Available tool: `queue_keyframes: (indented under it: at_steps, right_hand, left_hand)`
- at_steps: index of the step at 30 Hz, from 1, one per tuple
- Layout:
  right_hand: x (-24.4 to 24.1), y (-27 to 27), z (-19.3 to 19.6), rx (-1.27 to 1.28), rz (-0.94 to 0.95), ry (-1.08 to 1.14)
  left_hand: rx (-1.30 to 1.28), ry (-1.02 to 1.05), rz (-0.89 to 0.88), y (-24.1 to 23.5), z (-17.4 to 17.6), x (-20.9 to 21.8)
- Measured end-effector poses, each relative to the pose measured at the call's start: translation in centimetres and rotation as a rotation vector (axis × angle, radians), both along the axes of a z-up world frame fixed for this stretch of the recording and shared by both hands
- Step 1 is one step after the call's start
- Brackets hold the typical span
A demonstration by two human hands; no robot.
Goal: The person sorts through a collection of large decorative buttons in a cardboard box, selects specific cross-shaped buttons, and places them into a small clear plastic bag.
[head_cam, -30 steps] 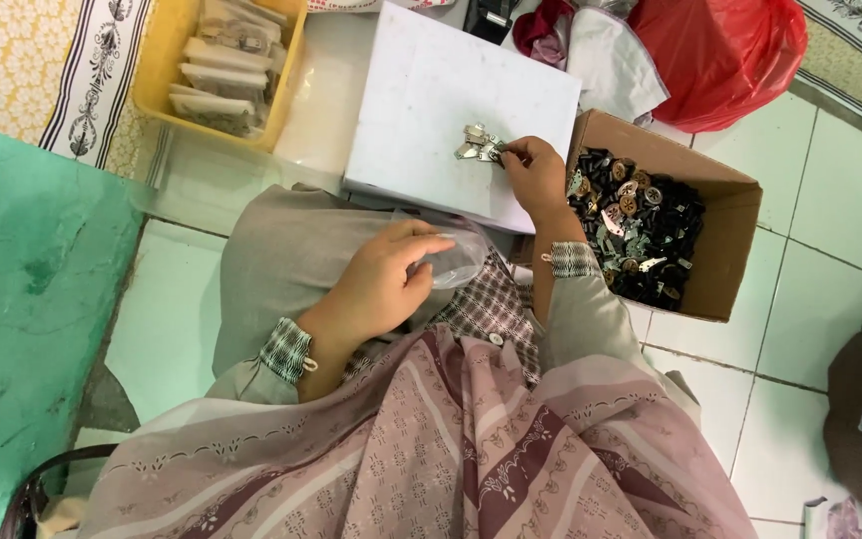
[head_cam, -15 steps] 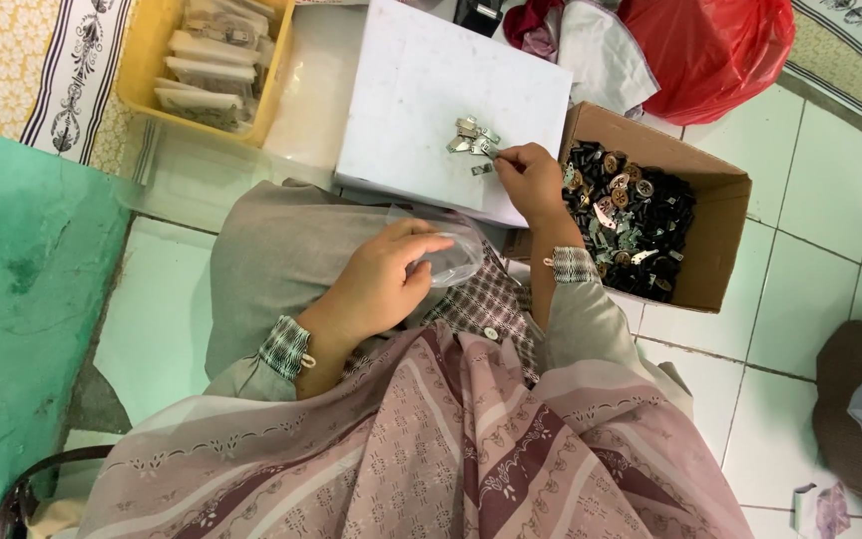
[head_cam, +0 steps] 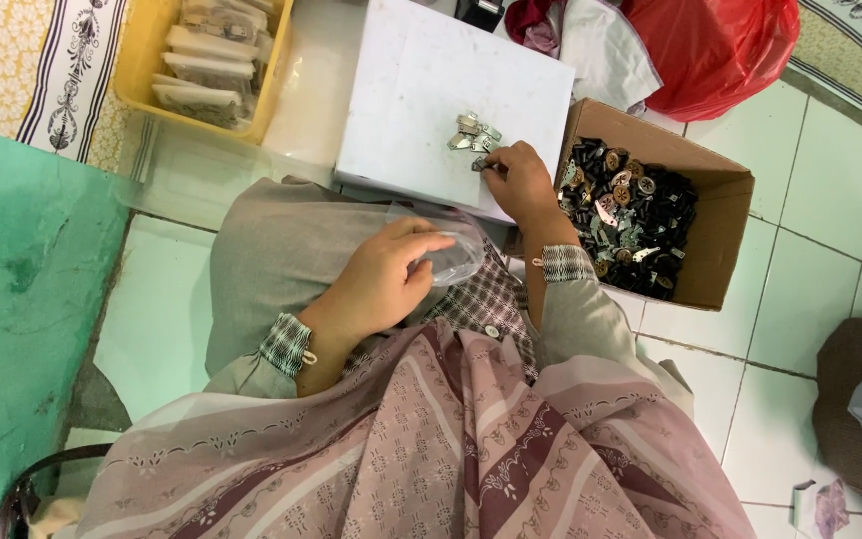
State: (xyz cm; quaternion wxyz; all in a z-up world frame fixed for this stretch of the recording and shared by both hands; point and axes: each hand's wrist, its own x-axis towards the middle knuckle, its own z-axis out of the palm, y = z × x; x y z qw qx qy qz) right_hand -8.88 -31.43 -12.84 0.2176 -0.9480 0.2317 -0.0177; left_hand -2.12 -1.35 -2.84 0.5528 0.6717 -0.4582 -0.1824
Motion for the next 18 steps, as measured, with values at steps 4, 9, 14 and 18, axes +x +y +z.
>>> queue_keyframes:
  at_steps: [4,9,14,18]
  right_hand:
    - [0.2,-0.2,0.3,0.045,-0.038,0.046]
    - [-0.5,0.3,0.7,0.219,-0.118,0.000]
    - [-2.6,5.0,6.2,0.347,-0.235,-0.276]
    - [-6.2,9.5,11.1,0.299,0.055,-0.585]
  left_hand:
    - [0.007,-0.005,-0.009,0.1,0.3,-0.2]
    - [0.004,-0.019,-0.011,0.2,0.8,-0.4]
    - [0.038,-0.035,0.009,0.4,0.5,-0.7]
    - [0.082,-0.060,0.027,-0.3,-1.1,-0.7]
